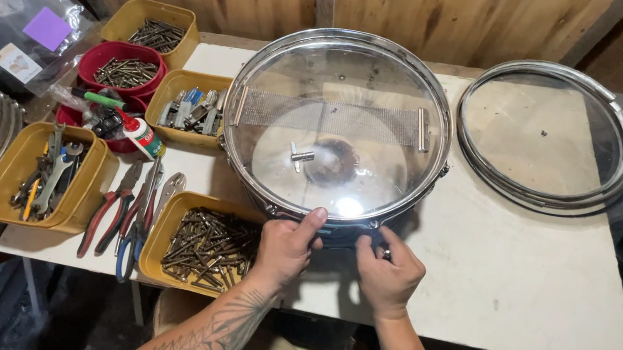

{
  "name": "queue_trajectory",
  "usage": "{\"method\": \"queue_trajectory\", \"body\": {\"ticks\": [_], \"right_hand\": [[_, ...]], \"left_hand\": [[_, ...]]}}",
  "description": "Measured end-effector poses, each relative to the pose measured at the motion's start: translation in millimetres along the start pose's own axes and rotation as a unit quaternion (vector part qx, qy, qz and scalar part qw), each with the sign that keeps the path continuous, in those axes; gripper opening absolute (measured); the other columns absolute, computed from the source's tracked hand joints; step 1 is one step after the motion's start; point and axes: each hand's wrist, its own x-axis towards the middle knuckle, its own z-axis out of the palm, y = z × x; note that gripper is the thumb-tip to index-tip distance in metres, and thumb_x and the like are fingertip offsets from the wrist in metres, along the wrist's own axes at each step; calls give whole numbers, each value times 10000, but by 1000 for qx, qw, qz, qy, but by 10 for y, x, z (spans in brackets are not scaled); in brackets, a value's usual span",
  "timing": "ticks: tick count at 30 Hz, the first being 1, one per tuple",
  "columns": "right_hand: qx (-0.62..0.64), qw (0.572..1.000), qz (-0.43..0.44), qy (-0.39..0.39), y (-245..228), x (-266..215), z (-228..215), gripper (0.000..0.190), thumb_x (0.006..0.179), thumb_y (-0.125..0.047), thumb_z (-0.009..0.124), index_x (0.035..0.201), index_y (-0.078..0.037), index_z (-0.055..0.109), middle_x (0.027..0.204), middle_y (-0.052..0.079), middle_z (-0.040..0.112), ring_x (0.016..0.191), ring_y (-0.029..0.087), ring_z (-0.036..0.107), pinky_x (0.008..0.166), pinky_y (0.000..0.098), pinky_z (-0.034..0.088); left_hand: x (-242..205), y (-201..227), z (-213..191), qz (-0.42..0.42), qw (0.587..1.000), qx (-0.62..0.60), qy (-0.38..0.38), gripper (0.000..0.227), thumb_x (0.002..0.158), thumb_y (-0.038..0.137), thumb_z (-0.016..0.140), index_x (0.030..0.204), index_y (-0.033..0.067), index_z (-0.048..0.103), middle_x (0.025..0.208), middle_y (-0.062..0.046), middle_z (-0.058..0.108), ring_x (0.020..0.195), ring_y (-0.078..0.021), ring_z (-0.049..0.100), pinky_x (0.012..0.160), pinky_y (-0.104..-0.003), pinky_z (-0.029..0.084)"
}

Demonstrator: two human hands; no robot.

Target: The person organizes small metal parts and tools on a workbench, then selects a metal rod and applies glue to it. They insert the rod into a hole on the side of a snare drum shell and secure it in place.

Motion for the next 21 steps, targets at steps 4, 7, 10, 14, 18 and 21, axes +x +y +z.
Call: {"method": "queue_trajectory", "body": {"ticks": [4, 7, 10, 14, 18, 21], "right_hand": [[8, 1000, 10, 6, 17, -25, 14, 194, 653, -2, 844, 827, -74, 800, 541, 127, 647, 492, 230, 678, 463, 306, 526], [14, 1000, 15, -4, 23, -1, 2, 214, 641, -11, 859, 825, -106, 803, 509, 100, 623, 483, 221, 662, 473, 321, 521], [10, 1000, 10, -4, 18, 10, -21, 232, 622, -25, 885, 821, -115, 803, 499, 81, 624, 481, 225, 663, 462, 323, 524], [0, 1000, -8, -2, -4, 33, -30, 255, 616, -23, 879, 849, -88, 801, 563, 128, 655, 487, 233, 666, 477, 305, 530], [2, 1000, -18, 0, -19, 40, -5, 215, 623, -8, 857, 817, -76, 793, 533, 119, 636, 478, 237, 664, 480, 312, 534], [0, 1000, -12, 2, -14, 42, 0, 197, 629, -2, 837, 800, -87, 793, 519, 106, 629, 481, 233, 665, 467, 318, 527]], "left_hand": [[-37, 19, 7, -1, 1000, -4, 4, 584, 830, 499, 788, 582, -26, 730, 346, -125, 497, 328, -221, 578, 344, -321, 480], [-59, 53, 25, -5, 999, -35, 5, 564, 847, 439, 787, 585, -54, 708, 334, -133, 452, 296, -223, 531, 317, -310, 444], [-55, 61, 21, 1, 1000, -27, 5, 571, 847, 448, 787, 565, -43, 708, 321, -134, 454, 295, -225, 537, 305, -312, 435], [-57, 42, 31, 3, 999, -32, 5, 566, 843, 442, 788, 559, -41, 702, 330, -132, 456, 296, -218, 534, 307, -316, 435], [-55, 49, 21, 4, 999, -38, 6, 571, 842, 440, 791, 559, -46, 696, 326, -134, 445, 286, -214, 520, 302, -308, 427], [-32, 34, 20, 6, 999, -34, 3, 574, 834, 449, 796, 560, -46, 701, 329, -137, 457, 296, -216, 533, 307, -309, 430]]}}
